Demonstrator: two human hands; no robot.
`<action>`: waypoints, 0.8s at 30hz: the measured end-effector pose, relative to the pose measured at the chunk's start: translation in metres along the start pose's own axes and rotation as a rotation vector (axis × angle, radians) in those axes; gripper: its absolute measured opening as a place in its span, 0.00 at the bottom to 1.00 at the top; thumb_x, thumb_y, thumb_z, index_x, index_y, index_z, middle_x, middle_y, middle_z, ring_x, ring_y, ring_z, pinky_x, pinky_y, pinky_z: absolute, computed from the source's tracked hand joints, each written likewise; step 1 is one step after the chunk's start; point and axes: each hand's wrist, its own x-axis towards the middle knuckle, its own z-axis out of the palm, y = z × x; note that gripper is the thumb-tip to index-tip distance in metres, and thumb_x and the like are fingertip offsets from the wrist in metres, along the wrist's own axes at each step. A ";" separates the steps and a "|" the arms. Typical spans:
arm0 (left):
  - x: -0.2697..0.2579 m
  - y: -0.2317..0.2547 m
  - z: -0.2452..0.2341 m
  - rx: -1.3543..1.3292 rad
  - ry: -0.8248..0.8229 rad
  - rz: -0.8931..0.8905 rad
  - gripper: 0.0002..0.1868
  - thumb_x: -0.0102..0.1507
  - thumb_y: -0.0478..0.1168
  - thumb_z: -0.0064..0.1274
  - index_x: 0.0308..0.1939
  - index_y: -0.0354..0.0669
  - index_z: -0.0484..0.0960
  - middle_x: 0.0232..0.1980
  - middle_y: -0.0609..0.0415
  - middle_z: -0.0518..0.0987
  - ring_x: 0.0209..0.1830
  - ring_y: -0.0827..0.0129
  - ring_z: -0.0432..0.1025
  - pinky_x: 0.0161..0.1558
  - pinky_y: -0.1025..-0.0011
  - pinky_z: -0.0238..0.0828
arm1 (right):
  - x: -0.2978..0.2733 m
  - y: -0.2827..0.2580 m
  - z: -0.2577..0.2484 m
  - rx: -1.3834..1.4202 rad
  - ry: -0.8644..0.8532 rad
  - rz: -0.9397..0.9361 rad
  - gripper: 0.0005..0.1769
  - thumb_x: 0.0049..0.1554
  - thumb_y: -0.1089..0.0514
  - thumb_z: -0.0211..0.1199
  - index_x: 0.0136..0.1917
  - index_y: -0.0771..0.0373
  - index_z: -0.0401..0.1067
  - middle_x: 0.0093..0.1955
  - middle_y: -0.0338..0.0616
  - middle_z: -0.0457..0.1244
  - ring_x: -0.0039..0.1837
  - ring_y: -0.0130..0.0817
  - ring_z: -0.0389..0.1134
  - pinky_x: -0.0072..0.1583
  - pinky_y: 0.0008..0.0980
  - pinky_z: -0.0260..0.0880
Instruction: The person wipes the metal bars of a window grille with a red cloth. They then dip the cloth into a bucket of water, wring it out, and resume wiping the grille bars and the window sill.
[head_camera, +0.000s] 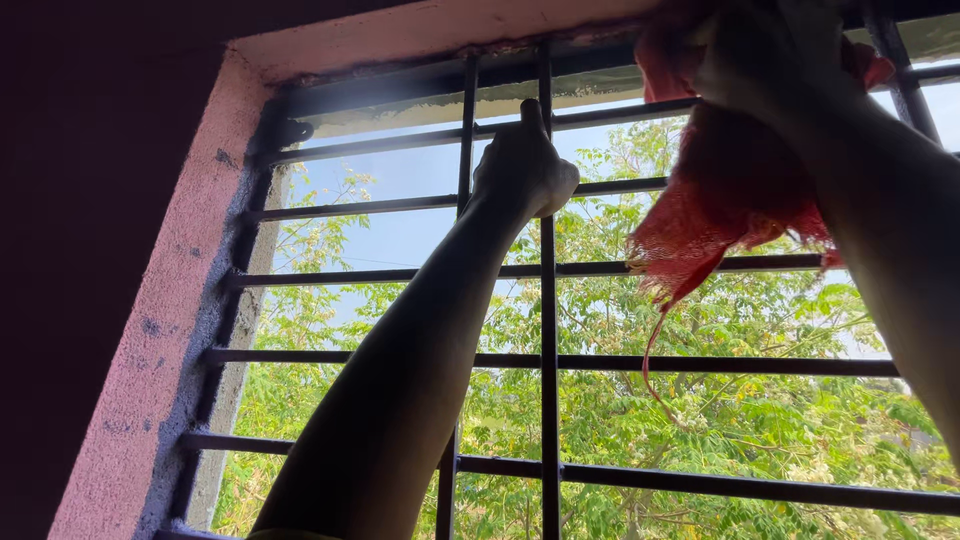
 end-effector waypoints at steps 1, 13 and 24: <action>0.000 0.002 0.001 -0.001 0.004 0.002 0.35 0.57 0.39 0.57 0.63 0.33 0.58 0.49 0.29 0.78 0.51 0.42 0.78 0.51 0.55 0.79 | -0.005 0.012 -0.005 -0.095 0.045 0.018 0.15 0.63 0.45 0.64 0.52 0.56 0.81 0.53 0.52 0.72 0.61 0.49 0.73 0.61 0.52 0.72; 0.003 0.006 0.011 -0.054 0.066 0.014 0.35 0.56 0.38 0.59 0.63 0.33 0.60 0.44 0.32 0.80 0.46 0.44 0.81 0.47 0.55 0.80 | -0.007 0.006 -0.004 -0.618 0.112 -0.059 0.24 0.43 0.47 0.73 0.54 0.52 0.81 0.49 0.47 0.71 0.55 0.47 0.72 0.56 0.50 0.69; 0.003 0.002 0.013 -0.066 0.059 0.020 0.30 0.59 0.37 0.55 0.62 0.31 0.63 0.48 0.31 0.80 0.48 0.47 0.82 0.49 0.57 0.82 | 0.015 -0.074 0.044 -0.397 0.320 -0.367 0.21 0.41 0.50 0.71 0.50 0.38 0.83 0.55 0.35 0.71 0.55 0.42 0.73 0.53 0.53 0.72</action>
